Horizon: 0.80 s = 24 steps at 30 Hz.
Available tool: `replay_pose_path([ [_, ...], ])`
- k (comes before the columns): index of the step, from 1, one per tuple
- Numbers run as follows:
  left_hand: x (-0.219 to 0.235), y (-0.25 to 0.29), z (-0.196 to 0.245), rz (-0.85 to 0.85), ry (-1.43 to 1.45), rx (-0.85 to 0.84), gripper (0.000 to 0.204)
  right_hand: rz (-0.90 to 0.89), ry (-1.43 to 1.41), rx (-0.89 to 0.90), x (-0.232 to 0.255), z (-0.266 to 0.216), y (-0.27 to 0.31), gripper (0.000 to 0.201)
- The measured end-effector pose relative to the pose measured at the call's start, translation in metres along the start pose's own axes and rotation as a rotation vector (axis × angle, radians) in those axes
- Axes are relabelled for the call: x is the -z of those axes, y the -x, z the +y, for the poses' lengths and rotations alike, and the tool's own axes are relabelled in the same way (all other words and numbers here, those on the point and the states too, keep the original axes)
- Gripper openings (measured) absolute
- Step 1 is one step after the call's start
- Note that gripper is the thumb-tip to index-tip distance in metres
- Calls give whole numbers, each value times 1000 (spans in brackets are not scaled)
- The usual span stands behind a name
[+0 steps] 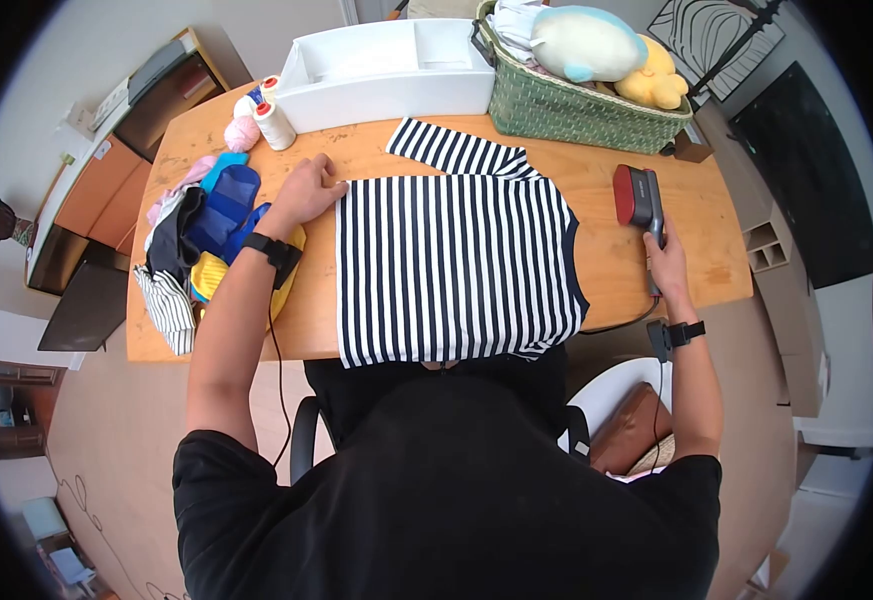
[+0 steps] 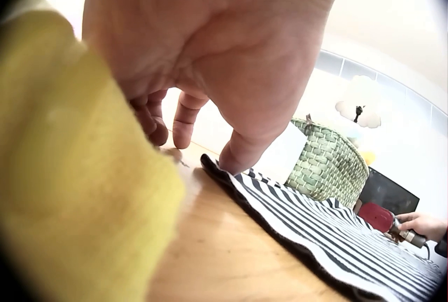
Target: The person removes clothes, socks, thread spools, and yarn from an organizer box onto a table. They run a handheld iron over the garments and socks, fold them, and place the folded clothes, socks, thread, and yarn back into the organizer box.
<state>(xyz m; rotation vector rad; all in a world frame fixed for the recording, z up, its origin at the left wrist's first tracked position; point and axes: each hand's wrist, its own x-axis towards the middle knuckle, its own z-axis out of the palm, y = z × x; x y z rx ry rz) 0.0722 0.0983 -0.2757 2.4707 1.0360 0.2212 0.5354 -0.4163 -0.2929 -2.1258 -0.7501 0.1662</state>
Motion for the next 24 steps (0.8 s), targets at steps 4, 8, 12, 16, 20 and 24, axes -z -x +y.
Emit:
replay_pose_path([
  [4,-7,-3,-9,12,-20,-22,43,60,234,138,-1,21,-5,63],
  [8,-3,-2,-6,23,-35,-48,42,347,617,348,-17,-31,23,57],
  [12,10,-1,12,-96,-5,34,42,82,398,450,-54,-108,35,56],
  [16,9,3,17,-104,-22,-27,41,-133,394,260,-107,-114,-2,46],
  [20,0,-1,8,-102,12,-66,34,-402,296,93,-125,-119,-43,30],
  [24,0,-16,-5,-11,60,-65,29,-198,303,199,-141,-123,-60,25],
])
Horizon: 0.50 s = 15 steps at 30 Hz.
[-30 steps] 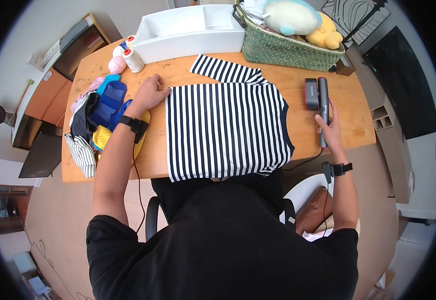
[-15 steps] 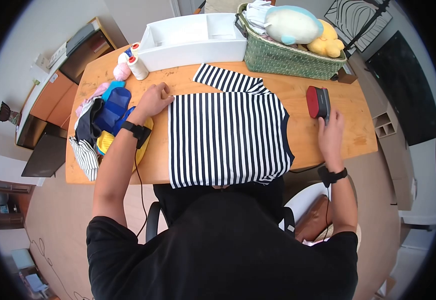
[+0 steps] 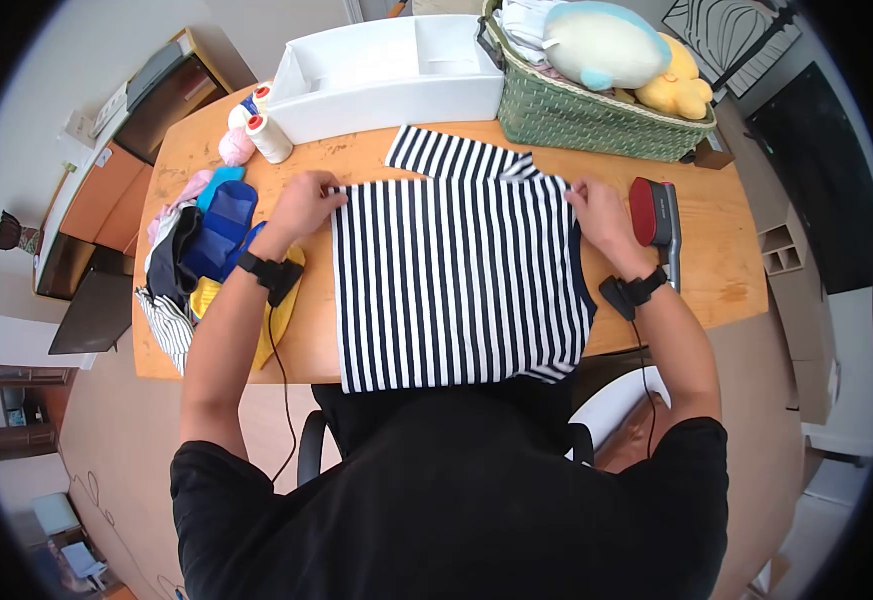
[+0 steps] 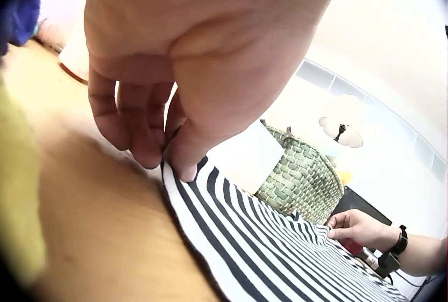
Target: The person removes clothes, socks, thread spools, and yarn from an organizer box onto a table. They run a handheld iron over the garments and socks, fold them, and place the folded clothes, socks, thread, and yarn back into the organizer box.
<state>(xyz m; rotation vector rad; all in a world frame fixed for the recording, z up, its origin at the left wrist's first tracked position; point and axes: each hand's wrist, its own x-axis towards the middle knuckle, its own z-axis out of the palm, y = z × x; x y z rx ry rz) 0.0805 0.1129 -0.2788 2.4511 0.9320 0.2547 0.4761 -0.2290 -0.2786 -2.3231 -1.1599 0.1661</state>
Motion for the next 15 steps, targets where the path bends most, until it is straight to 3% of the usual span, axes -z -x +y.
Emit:
replay_pose_path([
  [2,7,-15,-6,-12,38,60,27,27,-9,-29,0,-9,-16,26],
  [4,10,-31,-9,131,-34,21,27,112,-13,35,-2,-9,-34,28],
  [8,10,-53,-5,228,-65,37,29,178,-67,136,-16,-6,-61,22],
  [10,8,-51,-3,221,-88,50,27,131,-58,90,-15,-13,-63,23],
  [12,5,-48,-5,229,-112,-27,33,87,-49,44,-14,-15,-60,23],
  [13,8,-37,5,228,-112,-28,33,188,-23,179,-16,-12,-55,24],
  [14,13,-16,26,281,-182,-138,38,288,5,315,-16,-10,-48,26],
  [15,15,8,42,336,-252,-246,44,288,5,316,-7,-18,-34,26],
])
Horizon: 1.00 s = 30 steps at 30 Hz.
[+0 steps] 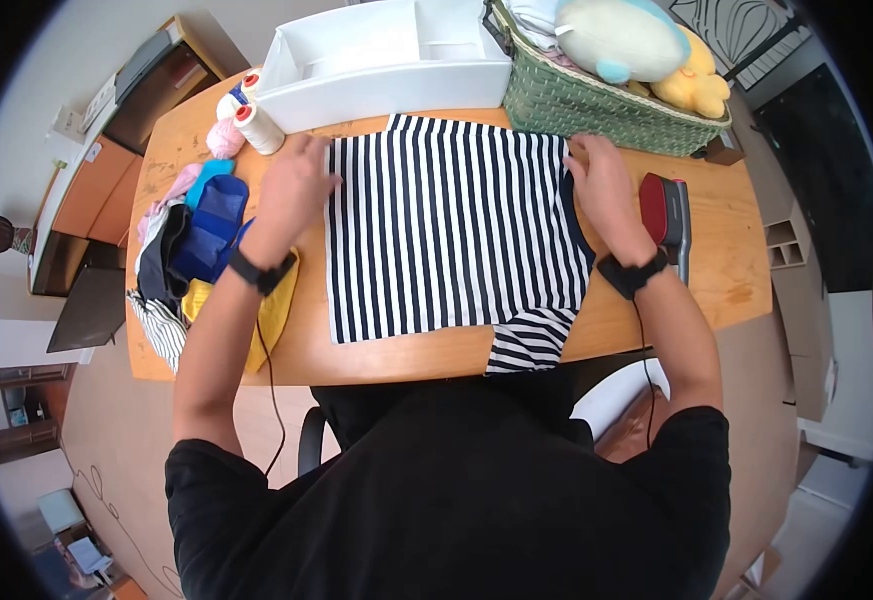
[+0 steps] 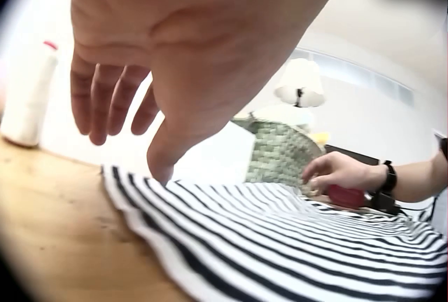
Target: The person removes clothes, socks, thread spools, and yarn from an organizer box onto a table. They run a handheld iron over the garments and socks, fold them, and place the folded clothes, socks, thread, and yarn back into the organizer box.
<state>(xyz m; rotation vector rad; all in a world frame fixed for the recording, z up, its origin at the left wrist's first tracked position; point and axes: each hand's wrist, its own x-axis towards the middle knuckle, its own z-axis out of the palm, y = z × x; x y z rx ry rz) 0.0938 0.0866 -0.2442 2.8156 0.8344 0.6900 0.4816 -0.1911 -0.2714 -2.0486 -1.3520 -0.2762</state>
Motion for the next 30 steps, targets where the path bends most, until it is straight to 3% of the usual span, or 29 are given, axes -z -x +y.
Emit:
replay_pose_path([
  [2,24,39,40,-200,1,-44,50,-60,33,177,34,-43,29,25],
  [4,40,84,79,-264,146,-241,51,-253,-195,145,51,-78,75,28],
  [5,43,108,94,-329,186,-245,50,-325,-253,195,55,-88,100,32],
  [7,42,147,115,-340,128,-270,44,-361,-217,297,61,-110,137,39],
  [9,31,173,113,-187,63,-380,37,-462,-223,261,60,-112,165,39],
  [13,39,191,104,-237,-89,-440,31,-402,-138,311,60,-103,182,27],
  [15,48,194,109,-374,-197,-370,32,-394,-143,328,66,-105,182,23],
  [18,55,183,126,-366,-65,-315,38,-349,-187,309,59,-118,172,14],
  [19,47,177,139,-238,12,-333,45,-311,-227,273,51,-126,168,13],
  [20,34,168,153,-108,86,-351,53,-449,-280,213,40,-132,163,36],
  [21,21,161,160,-213,74,-329,90,-448,-280,217,24,-144,167,36],
  [23,-16,164,186,-226,39,-283,122,-406,78,447,-4,-163,174,79],
  [24,-20,170,185,-228,40,-283,122,-408,78,445,-1,-163,177,79],
  [26,-21,181,175,-289,43,-235,142,-593,69,407,12,-157,178,112],
  [30,0,215,140,-290,33,-105,144,-582,118,325,36,-135,188,114],
])
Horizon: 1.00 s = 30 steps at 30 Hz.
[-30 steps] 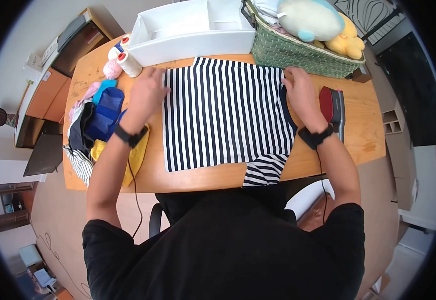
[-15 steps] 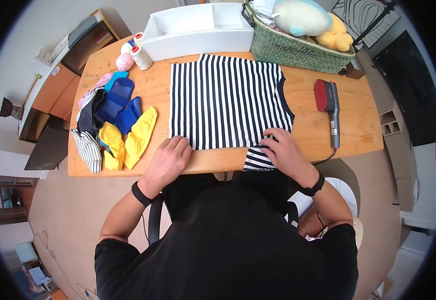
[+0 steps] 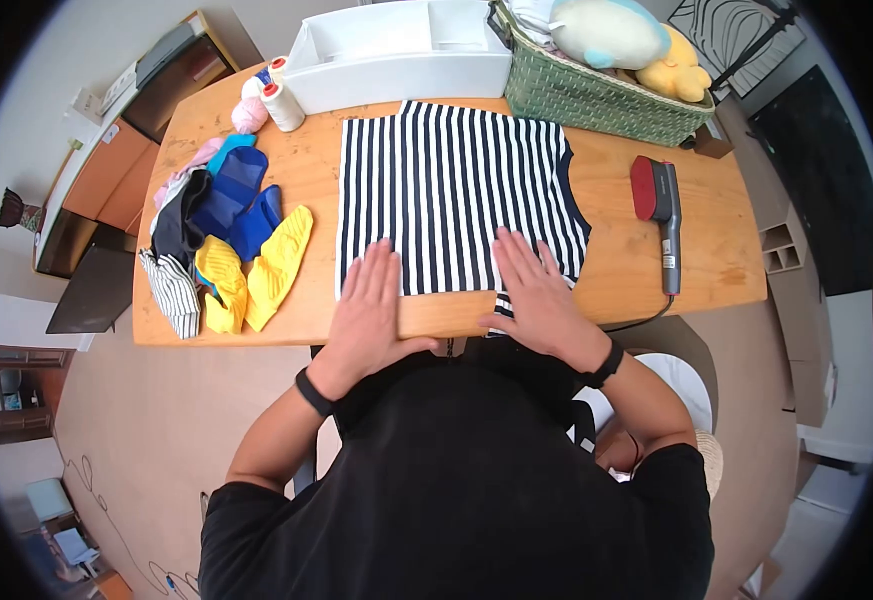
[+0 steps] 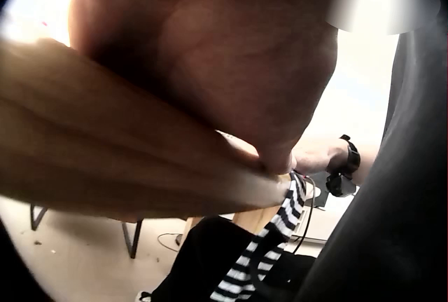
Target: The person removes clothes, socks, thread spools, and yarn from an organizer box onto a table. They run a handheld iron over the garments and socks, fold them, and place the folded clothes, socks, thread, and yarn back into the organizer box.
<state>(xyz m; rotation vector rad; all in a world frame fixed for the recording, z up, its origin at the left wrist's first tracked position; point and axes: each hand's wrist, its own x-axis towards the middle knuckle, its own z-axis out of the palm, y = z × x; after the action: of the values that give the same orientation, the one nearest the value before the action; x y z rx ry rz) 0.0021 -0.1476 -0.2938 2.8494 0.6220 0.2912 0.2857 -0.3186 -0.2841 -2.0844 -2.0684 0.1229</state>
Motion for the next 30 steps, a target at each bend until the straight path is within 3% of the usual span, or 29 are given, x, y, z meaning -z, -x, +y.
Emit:
replay_pose_path([
  [5,6,16,6,-64,-132,126,143,20,-19,-165,0,-10,9,116],
  [7,7,-5,26,-42,-70,-17,134,38,-42,42,2,-29,-12,110],
  [11,-3,-16,33,-57,-8,-69,126,22,-73,105,-15,-29,-21,104],
  [18,11,44,-17,-54,-67,117,134,-4,-6,-105,6,12,44,111],
  [23,5,53,-26,-30,-115,105,132,27,73,-302,19,45,73,109],
  [28,1,53,-25,30,-124,102,121,189,53,-249,18,55,72,83],
  [30,1,53,-24,43,-129,96,121,216,9,-216,23,45,51,83],
])
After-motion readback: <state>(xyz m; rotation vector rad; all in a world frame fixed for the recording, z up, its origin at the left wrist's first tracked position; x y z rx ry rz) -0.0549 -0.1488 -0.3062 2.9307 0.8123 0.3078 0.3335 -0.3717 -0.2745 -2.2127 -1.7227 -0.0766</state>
